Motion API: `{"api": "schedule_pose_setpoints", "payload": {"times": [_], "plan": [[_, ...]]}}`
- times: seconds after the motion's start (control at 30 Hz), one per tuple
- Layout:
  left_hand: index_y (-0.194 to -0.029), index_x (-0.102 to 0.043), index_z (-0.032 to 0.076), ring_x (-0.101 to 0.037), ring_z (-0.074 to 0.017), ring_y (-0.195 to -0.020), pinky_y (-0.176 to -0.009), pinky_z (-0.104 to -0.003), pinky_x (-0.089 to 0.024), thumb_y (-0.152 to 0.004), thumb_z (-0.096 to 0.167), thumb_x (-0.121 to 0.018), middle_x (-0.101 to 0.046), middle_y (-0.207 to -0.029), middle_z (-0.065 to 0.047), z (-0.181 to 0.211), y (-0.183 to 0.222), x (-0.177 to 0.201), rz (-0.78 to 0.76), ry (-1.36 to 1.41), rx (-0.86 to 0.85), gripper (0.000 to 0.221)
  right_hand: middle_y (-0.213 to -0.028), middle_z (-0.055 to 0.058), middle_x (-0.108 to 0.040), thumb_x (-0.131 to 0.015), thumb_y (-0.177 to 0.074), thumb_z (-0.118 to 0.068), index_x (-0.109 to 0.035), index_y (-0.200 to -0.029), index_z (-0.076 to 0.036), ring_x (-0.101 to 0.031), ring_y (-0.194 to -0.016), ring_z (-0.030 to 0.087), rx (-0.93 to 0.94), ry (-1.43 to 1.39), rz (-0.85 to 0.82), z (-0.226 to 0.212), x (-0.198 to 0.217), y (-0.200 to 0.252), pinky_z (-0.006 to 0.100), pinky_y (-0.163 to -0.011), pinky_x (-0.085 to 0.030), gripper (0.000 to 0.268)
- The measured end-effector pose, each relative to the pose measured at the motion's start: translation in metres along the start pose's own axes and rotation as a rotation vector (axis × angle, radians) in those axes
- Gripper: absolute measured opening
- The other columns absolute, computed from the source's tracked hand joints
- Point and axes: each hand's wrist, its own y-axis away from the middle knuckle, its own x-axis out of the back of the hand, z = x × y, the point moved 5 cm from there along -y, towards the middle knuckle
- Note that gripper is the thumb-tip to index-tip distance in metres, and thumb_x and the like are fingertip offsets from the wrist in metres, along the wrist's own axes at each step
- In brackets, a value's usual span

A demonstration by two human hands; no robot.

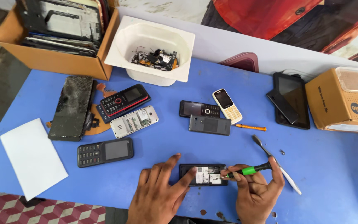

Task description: The person uses a green-handled screwdriver to unscrew the back cover of a black mobile phone. They repeatedly loosen and tighten screws on the same device while other disassembled phones and tools remain on the blue workbench.

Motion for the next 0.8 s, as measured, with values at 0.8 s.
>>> {"api": "schedule_pose_setpoints", "payload": {"times": [0.8], "plan": [[-0.128, -0.070, 0.020, -0.051, -0.0262, -0.120, -0.091, -0.046, -0.044, -0.086, 0.018, -0.067, -0.052, -0.145, -0.004, 0.000, 0.002, -0.011, -0.012, -0.065, -0.125, 0.042, -0.099, 0.026, -0.073, -0.055, -0.102, 0.006, -0.010, -0.153, -0.002, -0.077, -0.085, 0.028, 0.063, 0.020, 0.132, -0.005, 0.013, 0.002, 0.037, -0.086, -0.066, 0.069]]}}
